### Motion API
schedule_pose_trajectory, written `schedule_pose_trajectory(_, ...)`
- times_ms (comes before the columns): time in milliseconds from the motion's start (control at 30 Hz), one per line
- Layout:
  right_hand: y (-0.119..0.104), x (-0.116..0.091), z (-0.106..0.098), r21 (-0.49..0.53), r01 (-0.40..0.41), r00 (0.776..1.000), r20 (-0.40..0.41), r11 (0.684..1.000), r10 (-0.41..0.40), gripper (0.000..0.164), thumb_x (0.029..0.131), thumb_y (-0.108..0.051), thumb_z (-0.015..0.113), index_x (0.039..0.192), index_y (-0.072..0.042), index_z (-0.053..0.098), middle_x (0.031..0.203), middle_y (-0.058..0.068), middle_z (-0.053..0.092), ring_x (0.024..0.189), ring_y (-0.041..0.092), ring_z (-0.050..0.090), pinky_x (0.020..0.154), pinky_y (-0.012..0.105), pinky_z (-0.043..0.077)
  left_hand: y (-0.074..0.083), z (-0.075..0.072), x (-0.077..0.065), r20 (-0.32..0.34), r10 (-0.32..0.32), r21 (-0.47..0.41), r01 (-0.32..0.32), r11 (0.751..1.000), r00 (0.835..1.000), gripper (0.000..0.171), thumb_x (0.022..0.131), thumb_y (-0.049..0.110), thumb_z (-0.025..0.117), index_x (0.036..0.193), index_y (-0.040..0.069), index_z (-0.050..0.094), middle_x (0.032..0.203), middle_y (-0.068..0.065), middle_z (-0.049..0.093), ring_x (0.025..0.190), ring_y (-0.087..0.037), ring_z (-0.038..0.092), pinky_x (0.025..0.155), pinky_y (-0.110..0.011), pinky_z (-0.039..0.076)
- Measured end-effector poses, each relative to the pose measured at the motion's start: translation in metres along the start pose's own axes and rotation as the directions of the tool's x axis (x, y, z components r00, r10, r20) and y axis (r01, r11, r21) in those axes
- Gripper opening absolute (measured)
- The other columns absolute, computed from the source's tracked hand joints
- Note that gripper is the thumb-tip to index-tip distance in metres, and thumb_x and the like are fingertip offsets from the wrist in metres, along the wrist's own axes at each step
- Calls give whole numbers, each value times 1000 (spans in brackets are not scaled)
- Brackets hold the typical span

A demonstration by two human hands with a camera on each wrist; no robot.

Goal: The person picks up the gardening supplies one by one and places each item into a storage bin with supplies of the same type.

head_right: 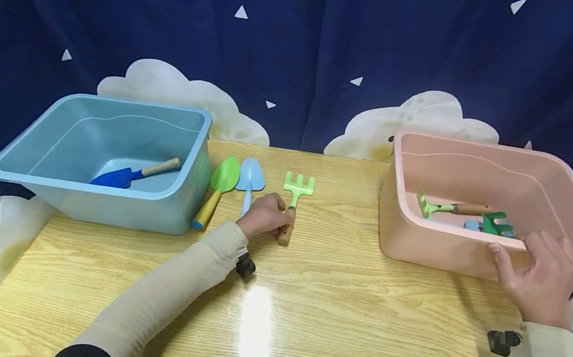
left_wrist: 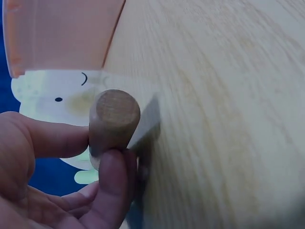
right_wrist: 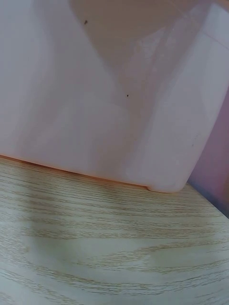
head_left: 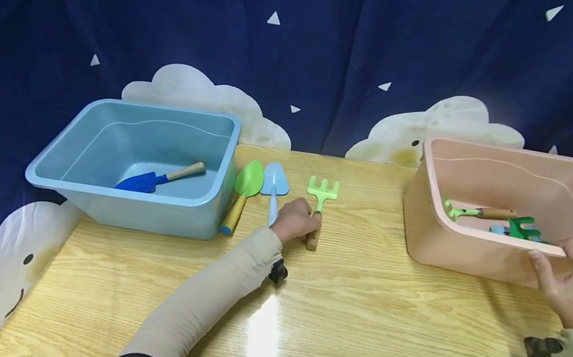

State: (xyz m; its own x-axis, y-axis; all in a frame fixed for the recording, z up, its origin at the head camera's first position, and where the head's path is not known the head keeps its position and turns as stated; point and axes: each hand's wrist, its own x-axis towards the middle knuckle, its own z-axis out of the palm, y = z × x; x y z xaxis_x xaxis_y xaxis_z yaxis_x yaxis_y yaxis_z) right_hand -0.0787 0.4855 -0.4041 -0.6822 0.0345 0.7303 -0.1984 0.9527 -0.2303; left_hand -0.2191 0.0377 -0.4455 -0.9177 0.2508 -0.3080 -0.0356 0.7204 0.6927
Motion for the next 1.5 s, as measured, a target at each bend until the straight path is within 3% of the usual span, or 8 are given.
schedule_pose_trajectory(333,-1,-2,-2,-16,-1,1000,23,1000,1,76,90,-64,51,91,11,61,88,34,59,83,51,45,85,65,26,0,-2,2,46,40,-166,-32,986,998,47,94,16,54,56,18,27,48,6,27,46,-11,26,48,-23,26)
schedule_pose_trajectory(467,-2,-1,-2,-11,-5,1000,18,1000,5,78,89,-66,51,91,11,60,87,34,59,81,51,44,87,68,24,-7,0,3,112,61,-333,-21,943,992,36,96,14,55,63,13,42,60,5,40,56,-10,38,53,-21,36)
schedule_pose_trajectory(600,-3,-1,-2,-6,-23,999,33,1000,23,77,89,-66,52,93,11,60,90,34,59,83,52,44,88,68,23,-12,-1,2,194,22,-451,70,890,981,13,98,16,56,101,3,58,93,-5,58,73,-12,55,64,-22,49)
schedule_pose_trajectory(733,-2,0,-3,-19,-25,999,40,1000,26,77,89,-66,51,95,10,61,91,33,60,85,52,45,90,68,23,-15,-3,2,251,4,-481,121,868,968,37,98,14,57,131,0,50,119,-15,58,81,-16,62,75,-28,56)
schedule_pose_trajectory(900,-1,-1,-2,-4,-3,1000,21,1000,3,74,89,-64,54,93,10,62,89,34,61,83,52,45,87,68,24,-15,-7,1,314,23,-497,144,855,949,53,93,7,59,142,1,39,120,-17,57,79,-17,62,78,-31,58)
schedule_pose_trajectory(1100,1,-2,0,20,2,1000,-3,1000,-2,75,88,-65,55,90,10,62,85,33,60,79,50,43,85,69,23,-19,-11,-2,376,78,-549,155,821,923,70,90,2,60,152,7,29,145,-22,44,85,-18,59,74,-27,56)
schedule_pose_trajectory(1267,0,0,1,22,22,1000,-17,1000,-22,77,88,-66,54,89,11,62,85,34,60,79,52,44,84,69,23,-22,-14,-2,390,99,-565,153,810,915,73,90,0,61,155,10,28,139,-22,47,85,-17,58,75,-27,56)
schedule_pose_trajectory(1500,-2,-1,2,43,8,999,-35,999,-7,76,87,-66,57,85,10,61,83,33,60,79,52,44,84,70,22,-27,-14,1,395,119,-559,135,818,911,72,90,0,61,155,12,30,110,-10,55,81,-15,59,73,-27,55)
